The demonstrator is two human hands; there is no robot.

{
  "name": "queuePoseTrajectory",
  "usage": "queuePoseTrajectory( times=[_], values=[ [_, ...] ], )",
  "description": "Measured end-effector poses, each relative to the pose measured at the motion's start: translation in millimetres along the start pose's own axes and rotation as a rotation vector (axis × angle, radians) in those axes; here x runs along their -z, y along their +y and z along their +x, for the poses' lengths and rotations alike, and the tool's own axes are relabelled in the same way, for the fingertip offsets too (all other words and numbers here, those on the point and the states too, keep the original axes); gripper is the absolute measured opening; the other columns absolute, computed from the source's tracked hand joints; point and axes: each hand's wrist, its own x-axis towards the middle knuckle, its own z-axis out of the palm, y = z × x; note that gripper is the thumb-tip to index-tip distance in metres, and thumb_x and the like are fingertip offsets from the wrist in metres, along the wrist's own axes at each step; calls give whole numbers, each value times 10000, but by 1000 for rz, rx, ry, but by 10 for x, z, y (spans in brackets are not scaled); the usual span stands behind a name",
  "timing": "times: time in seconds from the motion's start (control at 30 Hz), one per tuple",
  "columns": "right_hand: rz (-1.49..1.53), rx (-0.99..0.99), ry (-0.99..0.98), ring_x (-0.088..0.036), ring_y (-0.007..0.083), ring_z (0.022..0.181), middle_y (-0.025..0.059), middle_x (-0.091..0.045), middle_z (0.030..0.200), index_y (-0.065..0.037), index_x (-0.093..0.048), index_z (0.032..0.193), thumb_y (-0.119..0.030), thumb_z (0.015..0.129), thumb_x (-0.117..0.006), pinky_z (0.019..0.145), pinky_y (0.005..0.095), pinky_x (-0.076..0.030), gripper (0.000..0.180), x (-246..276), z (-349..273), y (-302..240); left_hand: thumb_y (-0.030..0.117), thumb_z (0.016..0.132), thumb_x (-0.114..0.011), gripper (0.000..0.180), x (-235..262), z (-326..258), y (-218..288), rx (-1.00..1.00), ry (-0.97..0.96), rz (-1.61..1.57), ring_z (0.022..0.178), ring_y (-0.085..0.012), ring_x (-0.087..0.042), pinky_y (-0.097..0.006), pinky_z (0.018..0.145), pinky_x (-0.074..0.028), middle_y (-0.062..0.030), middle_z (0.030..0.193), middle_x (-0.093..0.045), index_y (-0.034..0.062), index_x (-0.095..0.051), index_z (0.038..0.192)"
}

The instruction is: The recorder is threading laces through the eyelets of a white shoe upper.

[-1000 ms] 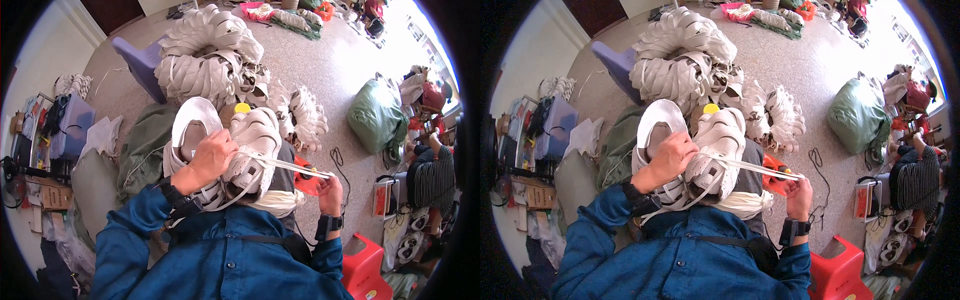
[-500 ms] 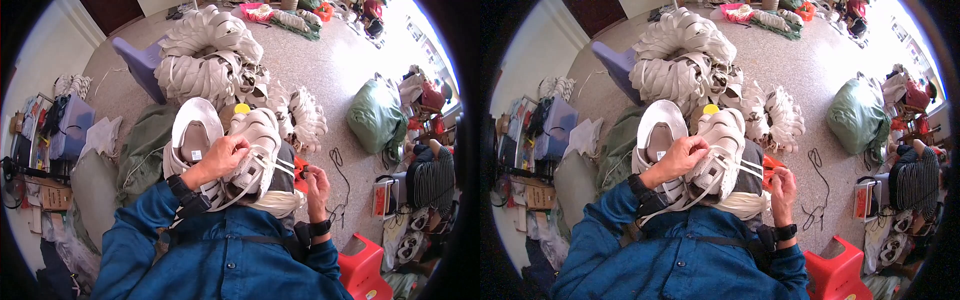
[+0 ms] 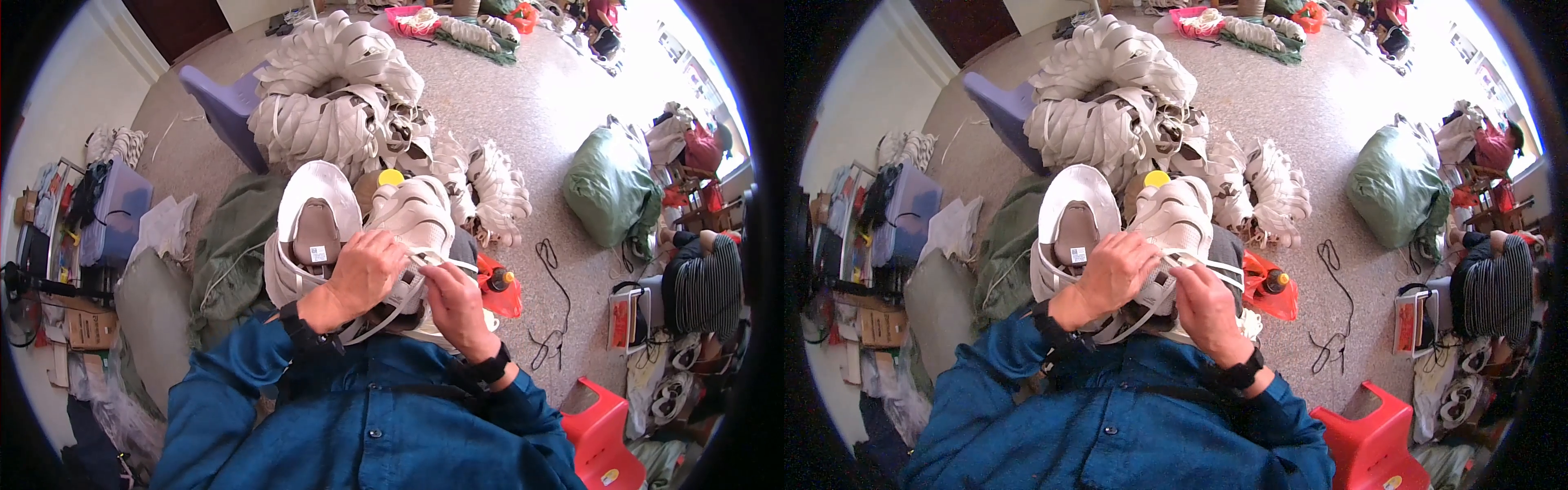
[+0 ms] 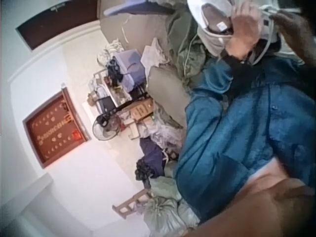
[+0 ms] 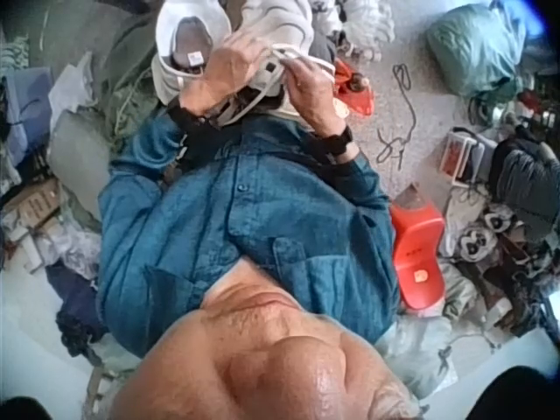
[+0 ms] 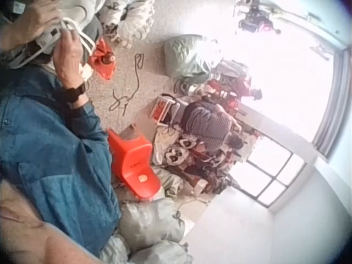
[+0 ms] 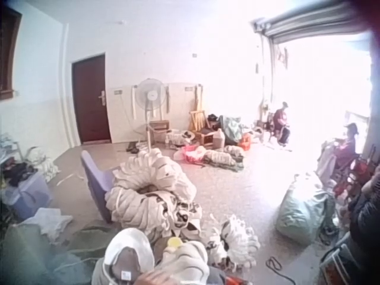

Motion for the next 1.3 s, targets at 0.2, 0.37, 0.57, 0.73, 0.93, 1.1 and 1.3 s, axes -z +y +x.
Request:
queuePoseTrajectory(
  times=[0.2,0.37,0.57,0.73,0.93,1.1,1.3],
  values=[
    [-212,80,-44,-642,365,834,161,-627,893,-23,-644,1020,-96,897,-644,721,434,-515,143,-219,191,-34,103,821,-662,309,47,-78,77,51,-60,-33,1004,-376,-586,-446,869,-500,-202,1051,-575,-23,-589,1093],
    [-395,57,-42,-647,326,757,123,-617,836,-65,-598,910,-200,885,-660,706,423,-509,151,-375,292,11,58,835,-606,307,-51,-81,-5,130,-83,-77,999,-385,-600,-439,838,-507,-205,1016,-592,-35,-600,1128],
    [-351,91,14,-614,380,716,151,-609,782,-49,-569,839,-148,880,-666,657,456,-487,144,-301,255,31,23,821,-612,297,-8,-47,-36,229,-14,-374,831,-350,-627,-421,756,-512,-166,888,-606,1,-618,1117],
    [-103,-343,-154,-511,159,546,91,-555,613,3,-607,776,-109,864,-681,532,339,-429,161,429,-296,161,24,789,-630,330,-41,-130,-75,263,41,-381,824,-327,-626,-408,756,-515,-158,890,-602,-1,-611,1117],
    [-724,-900,-148,-669,380,700,231,-655,731,14,-669,746,-188,760,-680,636,470,-510,203,1656,-2318,1813,58,787,-639,351,-32,-88,-75,211,43,-412,815,-317,-616,-409,752,-505,-150,899,-596,-8,-604,1130],
    [-580,-851,-135,-664,414,760,239,-654,751,8,-650,768,-239,794,-691,672,491,-512,251,1297,-2224,1620,104,823,-654,386,33,71,-147,259,-96,-439,798,-286,-608,-385,743,-503,-141,890,-585,7,-593,1192],
    [-275,-170,117,-621,355,877,172,-620,936,-6,-612,986,-40,891,-624,773,425,-504,101,552,-698,781,84,847,-648,341,-76,288,-176,8,-44,-469,783,-252,-623,-358,718,-510,-120,879,-592,11,-620,1180]
  ],
)
